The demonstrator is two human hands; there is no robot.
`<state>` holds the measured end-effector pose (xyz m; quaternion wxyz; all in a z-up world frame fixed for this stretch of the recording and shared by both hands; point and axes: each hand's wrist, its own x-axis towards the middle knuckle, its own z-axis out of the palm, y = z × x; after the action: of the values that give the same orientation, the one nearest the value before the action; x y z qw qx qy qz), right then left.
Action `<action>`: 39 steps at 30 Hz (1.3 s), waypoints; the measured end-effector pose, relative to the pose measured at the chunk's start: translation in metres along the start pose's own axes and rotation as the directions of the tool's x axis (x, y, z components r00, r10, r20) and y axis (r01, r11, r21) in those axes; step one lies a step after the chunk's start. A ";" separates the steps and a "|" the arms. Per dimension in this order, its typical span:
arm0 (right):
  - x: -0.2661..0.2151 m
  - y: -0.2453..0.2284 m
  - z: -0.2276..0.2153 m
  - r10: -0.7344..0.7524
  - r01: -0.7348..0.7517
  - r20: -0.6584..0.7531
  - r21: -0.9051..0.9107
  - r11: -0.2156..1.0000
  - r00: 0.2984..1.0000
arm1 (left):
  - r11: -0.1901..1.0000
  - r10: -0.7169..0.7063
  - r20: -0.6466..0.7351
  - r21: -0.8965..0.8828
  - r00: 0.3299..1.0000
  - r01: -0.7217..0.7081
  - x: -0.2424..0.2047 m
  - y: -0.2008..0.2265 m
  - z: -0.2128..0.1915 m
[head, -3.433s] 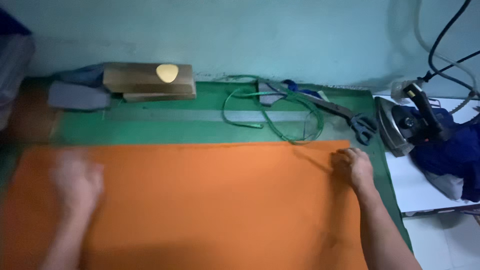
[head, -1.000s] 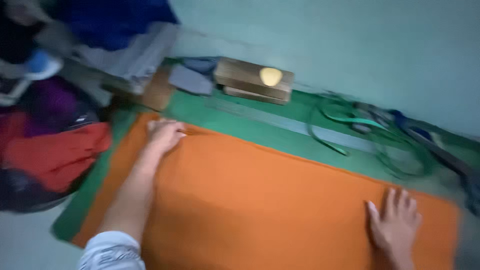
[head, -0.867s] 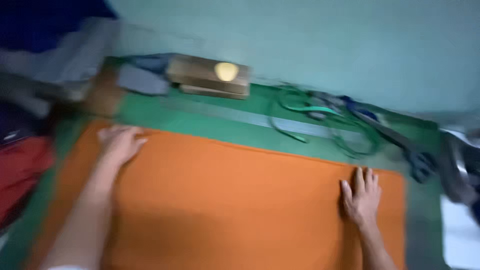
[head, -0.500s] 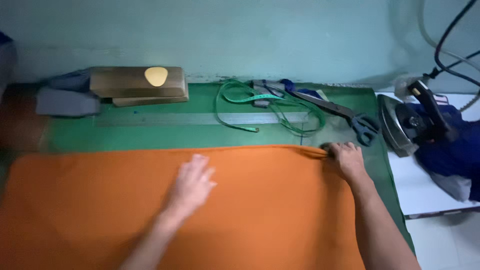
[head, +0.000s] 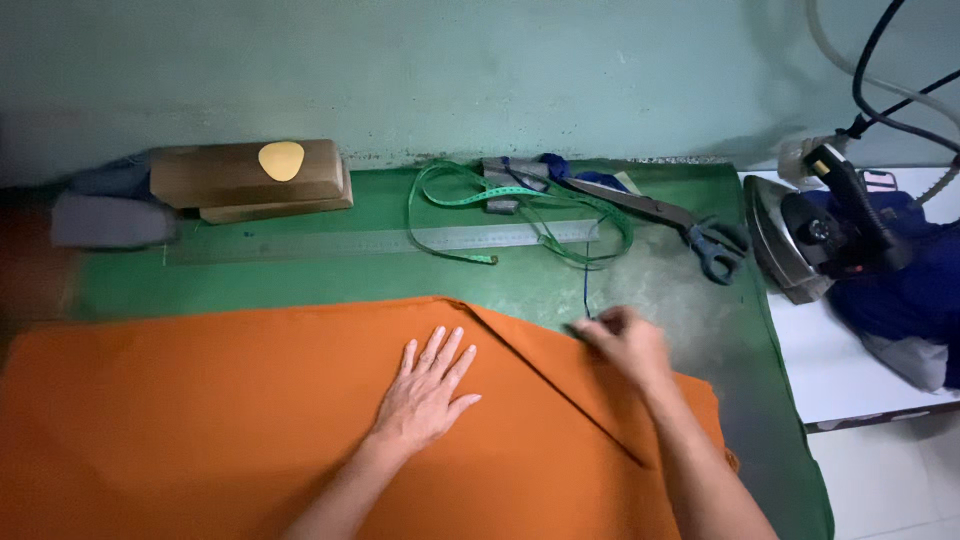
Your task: The person smooths an orange fabric on a green table, then places a blue pattern piece on top. They align the pattern and use shears to cut the blue fabric along the pattern's edge.
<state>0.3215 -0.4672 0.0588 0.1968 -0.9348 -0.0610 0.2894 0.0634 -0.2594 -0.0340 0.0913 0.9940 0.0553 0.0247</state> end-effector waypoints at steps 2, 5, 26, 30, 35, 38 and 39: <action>0.052 0.008 0.023 -0.095 0.107 0.080 -0.155 0.982 0.992 | 1.000 -0.004 0.013 -0.011 1.000 0.004 0.000 -0.001 0.004; 0.071 -0.037 -0.009 -0.232 0.234 0.099 -0.007 0.972 0.968 | 1.000 -0.003 -0.032 0.007 0.999 0.003 0.000 0.000 0.005; 0.065 0.127 -0.073 -0.586 0.105 -0.473 -0.712 0.694 0.658 | 0.990 0.015 0.158 -0.140 0.987 0.008 0.084 0.028 -0.022; 0.065 0.153 0.002 -0.345 0.337 -0.394 -0.092 0.937 0.852 | 0.989 -0.073 0.279 -0.106 0.958 0.106 0.064 0.019 -0.045; 0.065 0.133 0.002 -0.659 0.356 -0.370 -0.618 0.701 0.655 | 0.991 -0.121 0.123 -0.044 0.985 0.127 0.049 -0.017 -0.026; 0.108 0.126 -0.029 -0.636 0.371 -0.349 -0.584 0.722 0.688 | 0.993 -0.103 -0.067 -0.072 0.992 0.098 0.051 -0.035 -0.001; 0.121 0.118 -0.041 -0.699 0.485 -0.298 -0.547 0.683 0.650 | 0.995 -0.088 -0.167 -0.070 0.982 0.077 0.055 -0.041 0.008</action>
<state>0.4444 -0.5612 -0.0209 0.0854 -0.9191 -0.3803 -0.0576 0.1136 -0.2146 -0.0471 0.1187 0.9817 0.1030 0.1071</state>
